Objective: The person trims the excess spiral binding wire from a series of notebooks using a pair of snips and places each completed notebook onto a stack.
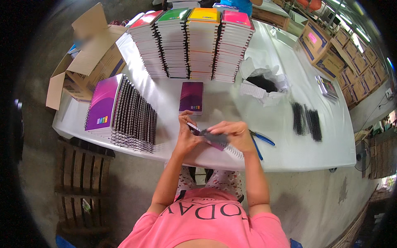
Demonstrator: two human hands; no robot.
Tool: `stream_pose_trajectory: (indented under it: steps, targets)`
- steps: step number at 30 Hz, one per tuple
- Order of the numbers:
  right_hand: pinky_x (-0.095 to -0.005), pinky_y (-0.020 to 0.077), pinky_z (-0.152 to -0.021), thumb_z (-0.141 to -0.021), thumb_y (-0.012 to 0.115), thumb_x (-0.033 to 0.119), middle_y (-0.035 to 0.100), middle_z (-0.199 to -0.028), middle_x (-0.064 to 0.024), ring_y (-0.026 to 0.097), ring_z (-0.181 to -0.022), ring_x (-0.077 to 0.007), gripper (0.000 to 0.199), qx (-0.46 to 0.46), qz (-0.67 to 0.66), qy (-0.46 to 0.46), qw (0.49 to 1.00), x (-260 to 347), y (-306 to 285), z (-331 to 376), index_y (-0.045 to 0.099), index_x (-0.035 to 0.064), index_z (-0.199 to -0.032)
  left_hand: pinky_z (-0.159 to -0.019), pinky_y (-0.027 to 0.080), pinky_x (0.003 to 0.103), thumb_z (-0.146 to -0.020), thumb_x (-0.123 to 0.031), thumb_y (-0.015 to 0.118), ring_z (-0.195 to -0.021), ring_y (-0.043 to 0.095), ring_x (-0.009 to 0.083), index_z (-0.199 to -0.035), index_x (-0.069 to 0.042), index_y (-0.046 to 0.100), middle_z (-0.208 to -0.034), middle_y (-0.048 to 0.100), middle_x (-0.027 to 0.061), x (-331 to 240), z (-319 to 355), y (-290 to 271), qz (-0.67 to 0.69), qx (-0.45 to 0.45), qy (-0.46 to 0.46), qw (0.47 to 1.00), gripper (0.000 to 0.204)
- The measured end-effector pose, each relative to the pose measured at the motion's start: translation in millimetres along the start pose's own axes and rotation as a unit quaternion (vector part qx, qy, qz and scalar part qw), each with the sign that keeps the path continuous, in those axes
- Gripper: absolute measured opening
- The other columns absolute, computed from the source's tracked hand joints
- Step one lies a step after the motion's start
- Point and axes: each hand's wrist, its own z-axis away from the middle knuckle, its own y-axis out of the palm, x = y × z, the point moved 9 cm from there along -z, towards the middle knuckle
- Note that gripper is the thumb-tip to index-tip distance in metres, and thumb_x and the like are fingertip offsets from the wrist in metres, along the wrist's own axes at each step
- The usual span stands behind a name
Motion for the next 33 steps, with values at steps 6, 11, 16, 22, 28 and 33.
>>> stream_pose_trajectory:
  steps: [6,11,16,22,28,33]
  targets:
    - [-0.0256,0.0485,-0.077,-0.065,0.056,-0.005,0.07,-0.094,-0.0127,0.064,-0.087,-0.0136,0.04,0.029,-0.14,-0.034,0.989,15.4,13.7,-16.4,0.071,0.0053,-0.1,-0.092,0.038,0.036,-0.038,-0.034,0.094,-0.105,0.04,0.0257,-0.101,-0.007,0.023,-0.114,0.032,0.0135,-0.4,-5.5,1.7,-0.015,0.016,0.036,0.999,0.098]
    - [-0.0274,0.049,-0.078,-0.07,0.056,-0.001,0.07,-0.094,-0.0123,0.065,-0.086,-0.0185,0.033,-0.029,0.07,0.035,0.997,-3.6,2.0,-25.1,0.07,0.0047,-0.099,-0.094,0.037,0.037,-0.039,-0.035,0.093,-0.105,0.039,0.0269,-0.101,-0.008,0.022,-0.112,0.031,0.0143,-3.4,1.2,2.2,-0.007,0.026,0.049,0.998,0.099]
    - [-0.0323,0.0451,-0.091,-0.075,0.062,0.008,0.065,-0.108,-0.0141,0.059,-0.104,-0.0282,0.038,-0.197,0.351,0.094,0.91,-25.1,-77.5,11.5,0.064,0.0064,-0.113,-0.085,0.042,0.03,-0.066,-0.025,0.084,-0.094,0.046,0.0171,-0.104,-0.003,0.033,-0.1,0.043,0.007,-1.0,1.3,-0.8,0.012,0.012,0.006,1.0,0.067]
    - [-0.049,0.0306,-0.102,-0.084,0.063,0.028,0.038,-0.14,-0.0165,0.036,-0.126,-0.0369,0.055,-0.176,0.539,0.25,0.785,-49.8,-78.5,125.9,0.046,0.0105,-0.133,-0.067,0.044,0.022,-0.076,-0.012,0.076,-0.072,0.054,0.0065,-0.086,0.001,0.066,-0.075,0.062,0.0005,16.4,18.8,-7.6,0.235,-0.021,-0.235,0.943,0.019]
    - [-0.0462,0.0325,-0.097,-0.089,0.057,0.033,0.046,-0.12,-0.0161,0.041,-0.111,-0.0332,0.048,-0.269,0.373,0.189,0.868,-45.3,-64.6,153.8,0.048,0.015,-0.133,-0.063,0.045,0.024,-0.069,-0.007,0.079,-0.069,0.057,0.0104,-0.088,-0.004,0.072,-0.076,0.067,0.0033,-71.7,13.4,-24.3,0.039,-0.109,-0.007,0.993,0.02]
    - [-0.0433,0.0313,-0.095,-0.085,0.063,0.029,0.046,-0.117,-0.0123,0.042,-0.108,-0.0296,0.043,-0.21,0.315,0.03,0.925,90.0,-0.6,86.7,0.056,0.019,-0.127,-0.06,0.045,0.026,-0.063,-0.003,0.081,-0.067,0.056,0.0149,-0.092,-0.008,0.073,-0.076,0.066,0.0045,-120.0,20.0,-37.7,-0.081,-0.167,0.119,0.975,0.03]
